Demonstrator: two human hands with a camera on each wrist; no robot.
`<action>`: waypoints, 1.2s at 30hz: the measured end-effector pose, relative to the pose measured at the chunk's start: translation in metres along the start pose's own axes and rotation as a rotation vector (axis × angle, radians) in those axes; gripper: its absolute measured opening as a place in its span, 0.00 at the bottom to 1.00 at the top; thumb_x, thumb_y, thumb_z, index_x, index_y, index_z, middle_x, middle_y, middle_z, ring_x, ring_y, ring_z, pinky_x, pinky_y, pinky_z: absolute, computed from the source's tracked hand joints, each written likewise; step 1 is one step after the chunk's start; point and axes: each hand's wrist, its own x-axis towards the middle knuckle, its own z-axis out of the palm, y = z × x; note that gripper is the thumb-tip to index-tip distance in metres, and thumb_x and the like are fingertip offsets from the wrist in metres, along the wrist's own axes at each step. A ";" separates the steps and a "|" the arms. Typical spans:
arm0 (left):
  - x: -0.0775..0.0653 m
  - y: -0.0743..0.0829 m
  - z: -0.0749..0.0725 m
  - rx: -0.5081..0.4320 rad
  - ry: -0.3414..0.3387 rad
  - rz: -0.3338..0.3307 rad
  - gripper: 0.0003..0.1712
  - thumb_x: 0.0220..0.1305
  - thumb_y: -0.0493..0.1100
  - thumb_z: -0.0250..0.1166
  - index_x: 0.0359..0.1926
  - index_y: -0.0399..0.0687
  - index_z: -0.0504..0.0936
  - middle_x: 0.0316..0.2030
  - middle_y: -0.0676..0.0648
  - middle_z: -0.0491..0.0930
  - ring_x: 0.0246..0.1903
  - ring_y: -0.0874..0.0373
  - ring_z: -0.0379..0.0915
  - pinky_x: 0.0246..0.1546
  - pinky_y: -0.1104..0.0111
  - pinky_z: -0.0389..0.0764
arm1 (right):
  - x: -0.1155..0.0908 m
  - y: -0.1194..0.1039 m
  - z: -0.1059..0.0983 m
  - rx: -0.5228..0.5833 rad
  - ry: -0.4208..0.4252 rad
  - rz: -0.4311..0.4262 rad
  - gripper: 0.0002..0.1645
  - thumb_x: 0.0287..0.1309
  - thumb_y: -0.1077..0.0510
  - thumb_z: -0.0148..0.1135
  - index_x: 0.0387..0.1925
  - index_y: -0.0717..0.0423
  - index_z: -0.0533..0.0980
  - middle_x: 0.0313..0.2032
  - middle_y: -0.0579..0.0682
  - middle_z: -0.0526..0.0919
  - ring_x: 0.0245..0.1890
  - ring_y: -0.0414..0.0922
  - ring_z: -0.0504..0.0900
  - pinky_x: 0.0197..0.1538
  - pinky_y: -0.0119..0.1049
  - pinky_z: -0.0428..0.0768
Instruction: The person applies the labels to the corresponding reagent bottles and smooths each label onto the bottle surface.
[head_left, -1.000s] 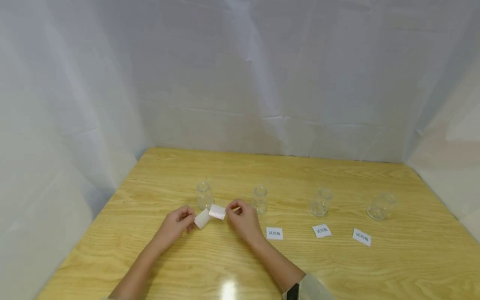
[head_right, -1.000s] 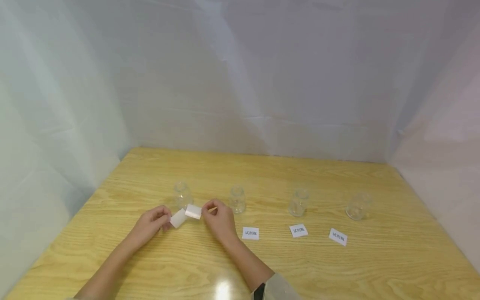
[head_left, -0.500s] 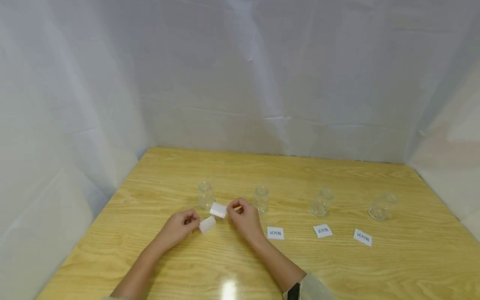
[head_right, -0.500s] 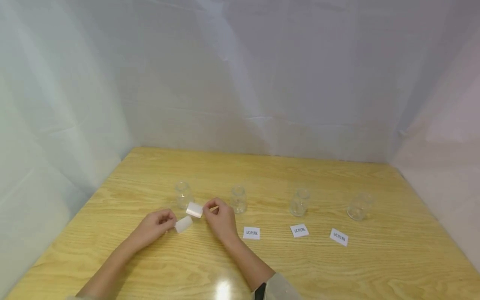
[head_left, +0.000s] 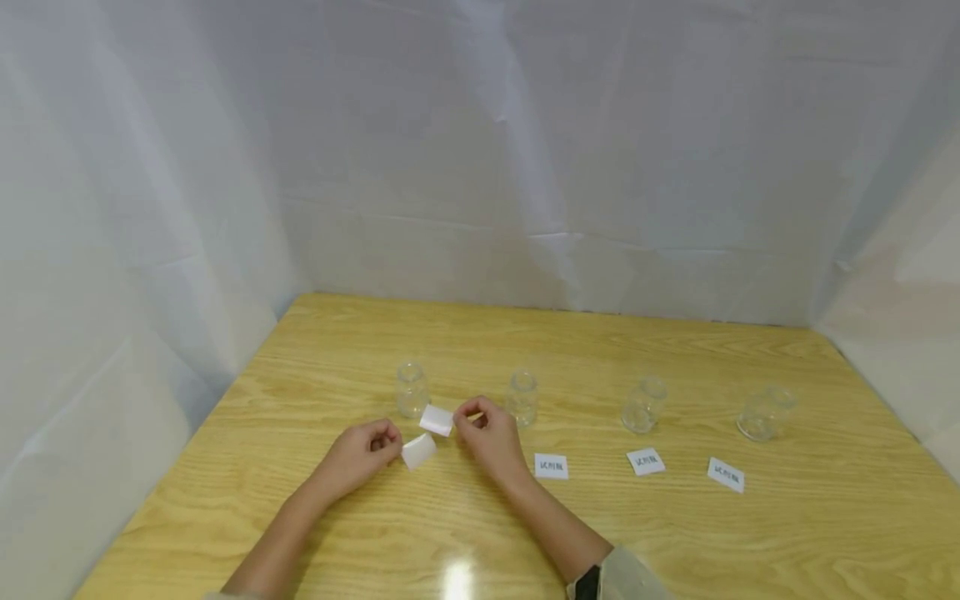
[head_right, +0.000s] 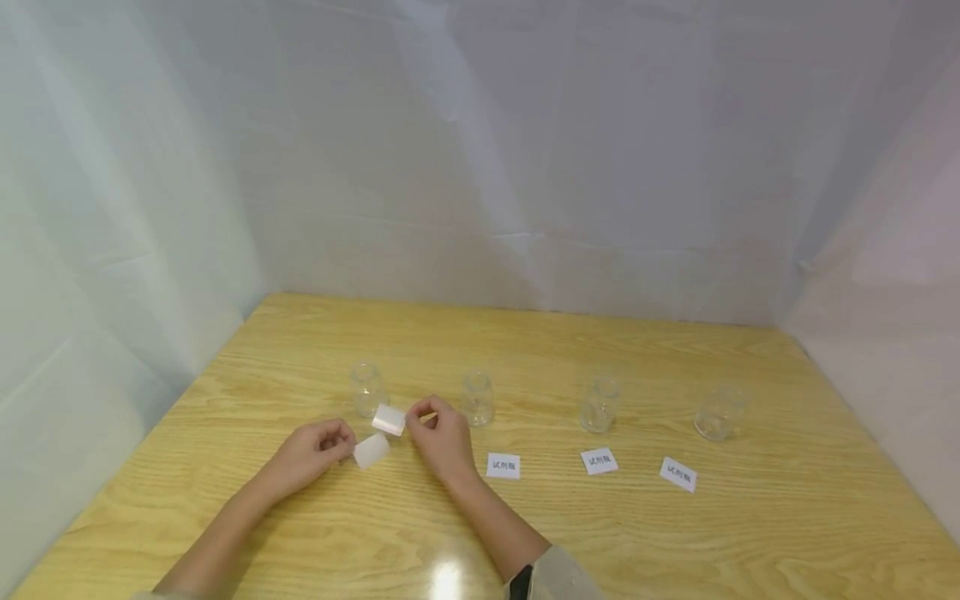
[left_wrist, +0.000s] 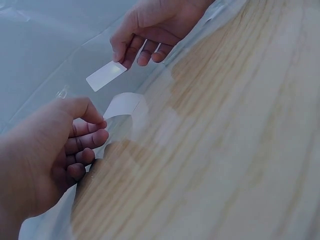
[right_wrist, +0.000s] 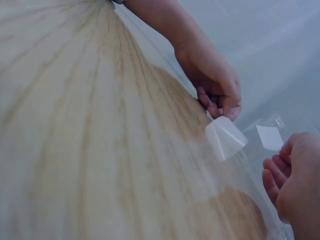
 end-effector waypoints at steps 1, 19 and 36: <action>0.000 0.000 0.000 0.001 0.000 -0.001 0.03 0.58 0.37 0.60 0.29 0.45 0.78 0.20 0.55 0.73 0.22 0.62 0.66 0.23 0.72 0.69 | 0.000 0.000 0.000 0.002 0.000 -0.001 0.04 0.53 0.62 0.60 0.29 0.61 0.77 0.17 0.45 0.76 0.17 0.37 0.72 0.20 0.26 0.69; 0.001 -0.001 -0.001 -0.010 0.007 0.026 0.03 0.58 0.37 0.61 0.31 0.41 0.78 0.21 0.55 0.73 0.21 0.63 0.66 0.22 0.72 0.69 | 0.001 0.004 0.001 0.014 -0.013 -0.024 0.05 0.54 0.62 0.61 0.29 0.61 0.77 0.21 0.49 0.78 0.18 0.41 0.75 0.20 0.26 0.70; -0.004 0.027 0.019 -0.099 0.109 0.388 0.14 0.56 0.31 0.64 0.45 0.41 0.80 0.44 0.47 0.76 0.28 0.62 0.70 0.20 0.73 0.72 | -0.002 -0.003 0.002 0.020 -0.034 -0.031 0.03 0.53 0.65 0.60 0.29 0.64 0.77 0.25 0.55 0.80 0.20 0.52 0.78 0.20 0.24 0.68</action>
